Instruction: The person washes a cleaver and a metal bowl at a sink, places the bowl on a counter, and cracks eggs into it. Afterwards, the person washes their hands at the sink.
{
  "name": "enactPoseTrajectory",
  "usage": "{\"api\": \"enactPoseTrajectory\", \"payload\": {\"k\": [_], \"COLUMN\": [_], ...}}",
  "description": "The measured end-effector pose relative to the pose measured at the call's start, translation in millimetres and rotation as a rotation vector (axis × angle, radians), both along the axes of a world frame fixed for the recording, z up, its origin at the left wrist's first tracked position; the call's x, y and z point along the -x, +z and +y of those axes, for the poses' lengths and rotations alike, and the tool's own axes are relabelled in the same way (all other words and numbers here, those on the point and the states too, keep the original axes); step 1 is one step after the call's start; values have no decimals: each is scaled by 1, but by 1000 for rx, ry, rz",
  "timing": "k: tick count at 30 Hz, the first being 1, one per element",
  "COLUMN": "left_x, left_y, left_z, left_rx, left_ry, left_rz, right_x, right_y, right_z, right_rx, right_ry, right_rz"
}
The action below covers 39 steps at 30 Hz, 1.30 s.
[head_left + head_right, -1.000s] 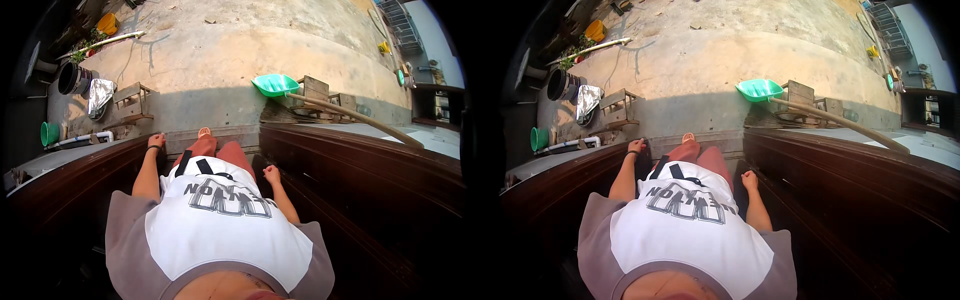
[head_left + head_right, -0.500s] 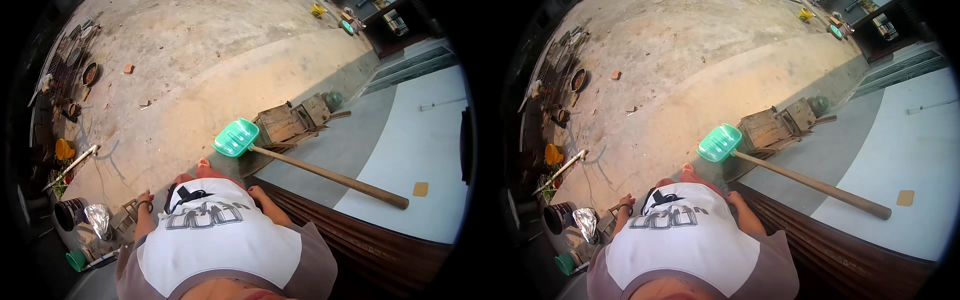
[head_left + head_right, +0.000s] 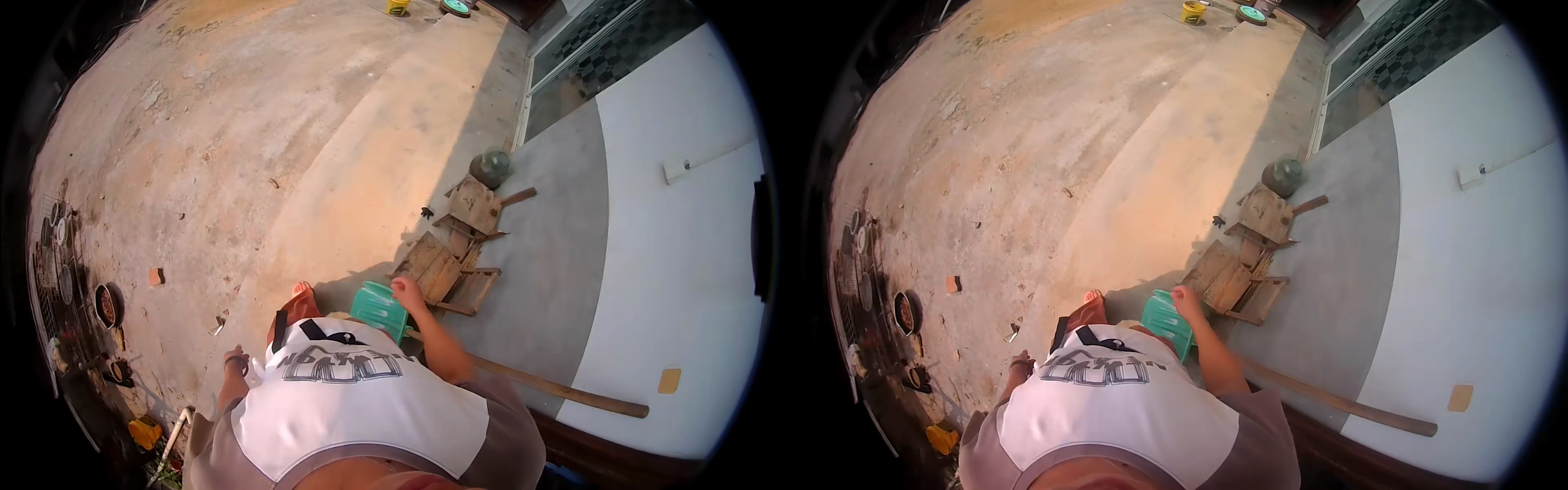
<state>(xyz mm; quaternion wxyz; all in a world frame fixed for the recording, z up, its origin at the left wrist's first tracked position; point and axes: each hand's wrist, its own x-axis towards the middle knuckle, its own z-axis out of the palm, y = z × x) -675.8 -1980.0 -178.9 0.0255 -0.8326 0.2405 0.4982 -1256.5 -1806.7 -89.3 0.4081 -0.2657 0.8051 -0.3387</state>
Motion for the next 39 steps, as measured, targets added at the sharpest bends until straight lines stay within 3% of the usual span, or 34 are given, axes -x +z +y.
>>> {"api": "enactPoseTrajectory", "payload": {"k": [2, 5, 6, 7, 10, 13, 16, 17, 18, 19, 20, 21, 25, 28, 30, 31, 32, 33, 34, 36, 37, 38, 39], "left_x": [73, 221, 278, 342, 492, 602, 643, 642, 637, 633, 623, 634, 703, 793, 888, 947, 1009, 1069, 1150, 1319, 1400, 1489, 1573], "left_y": [-13, 3, 14, 57, 95, 115, 54, 34, 21, 10, -7, 5, 27, 26, 17, 7, -5, -37, -34, -26, -28, -16, 23], "left_z": [-146, -349, -404, -436, -524, -540, -543, -542, -537, -535, -534, -526, -553, -623, -690, -729, -763, -803, -837, -908, -933, -953, -959], "left_rx": [177, 503, 548, 598, 669, 764, 741, 688, 477, 218, -79, -159, -219, -148, -65, -15, 35, 98, 106, 130, 294, 340, 385], "left_ry": [-136, -503, -539, -548, -542, -676, -972, -1059, -959, -873, -667, -442, -151, -47, -29, -40, -86, -240, -327, -841, -946, -996, -1001], "left_rz": [131, 215, 234, 294, 515, 625, 636, 493, 409, 252, 165, 76, 12, -4, 12, 39, 73, 115, 179, 201, 342, 429, 519], "right_x": [7, 7, 1, -5, -23, 41, 167, 226, 301, 368, 430, 483, 700, 813, 870, 890, 913, 925, 925, 918, 913, 912, 911], "right_y": [-42, -55, -52, -48, -64, -69, -68, -101, -131, -116, -55, -59, 25, 67, 70, 52, 4, -23, -37, -87, -86, -58, -31], "right_z": [42, 113, 124, 135, 142, 63, -35, -65, -100, -159, -245, -294, -510, -607, -632, -627, -608, -579, -551, -475, -434, -427, -420], "right_rx": [-315, -520, -542, -562, -696, -847, -971, -853, -693, -672, -632, -419, 24, 251, 293, 282, 176, -38, -154, -403, -467, -601, -781], "right_ry": [-119, -74, -146, -220, -786, -672, -517, -28, 447, 542, -173, -268, -286, -325, -386, -422, -400, -379, -412, -465, 301, -156, -746], "right_rz": [62, -63, -71, -78, -370, -462, -514, -213, 87, 327, -62, 206, 400, 402, 302, 232, 324, 299, 272, 56, 679, 26, -380]}}
